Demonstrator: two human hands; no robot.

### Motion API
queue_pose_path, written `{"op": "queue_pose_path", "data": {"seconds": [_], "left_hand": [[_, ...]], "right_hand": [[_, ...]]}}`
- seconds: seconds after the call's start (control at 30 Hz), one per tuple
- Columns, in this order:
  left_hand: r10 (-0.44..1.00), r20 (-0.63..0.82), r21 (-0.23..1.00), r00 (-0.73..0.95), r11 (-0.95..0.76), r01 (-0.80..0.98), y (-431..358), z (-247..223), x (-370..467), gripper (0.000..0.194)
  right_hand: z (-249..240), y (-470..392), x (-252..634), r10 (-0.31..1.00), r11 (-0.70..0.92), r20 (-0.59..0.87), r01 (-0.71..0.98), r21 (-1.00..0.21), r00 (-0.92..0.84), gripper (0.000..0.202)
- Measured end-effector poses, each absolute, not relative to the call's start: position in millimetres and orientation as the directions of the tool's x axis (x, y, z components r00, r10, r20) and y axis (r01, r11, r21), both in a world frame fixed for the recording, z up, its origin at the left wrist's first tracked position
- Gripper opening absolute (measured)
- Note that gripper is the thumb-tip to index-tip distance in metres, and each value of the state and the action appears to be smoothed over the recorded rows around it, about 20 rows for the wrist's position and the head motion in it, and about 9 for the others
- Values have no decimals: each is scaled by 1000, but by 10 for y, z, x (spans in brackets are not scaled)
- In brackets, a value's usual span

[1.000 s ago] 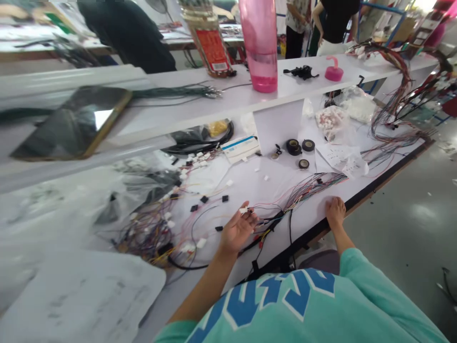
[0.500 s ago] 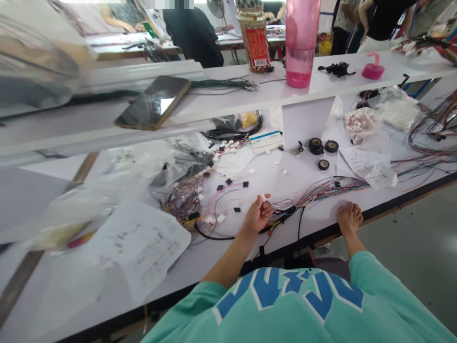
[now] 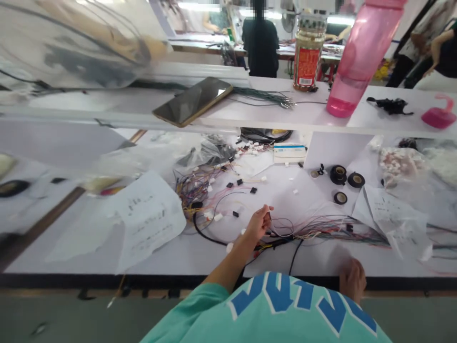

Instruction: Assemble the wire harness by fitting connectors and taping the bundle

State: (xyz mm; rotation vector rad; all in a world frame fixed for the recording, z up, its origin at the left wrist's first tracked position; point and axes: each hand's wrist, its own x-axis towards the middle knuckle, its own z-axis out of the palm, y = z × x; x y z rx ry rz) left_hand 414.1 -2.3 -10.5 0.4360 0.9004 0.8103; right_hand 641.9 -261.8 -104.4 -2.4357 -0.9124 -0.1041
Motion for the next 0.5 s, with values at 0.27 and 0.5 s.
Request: {"op": "queue_pose_path", "data": {"seconds": [0.27, 0.5], "left_hand": [[758, -594, 577, 270, 635, -513, 5, -318, 4101, 35], [774, -538, 560, 333, 624, -546, -28, -410, 4083, 37]], "right_hand": [[-413, -933, 6762, 927, 34, 346, 887, -461, 145, 29], [-76, 1548, 6375, 970, 66, 242, 962, -266, 0, 54]]}}
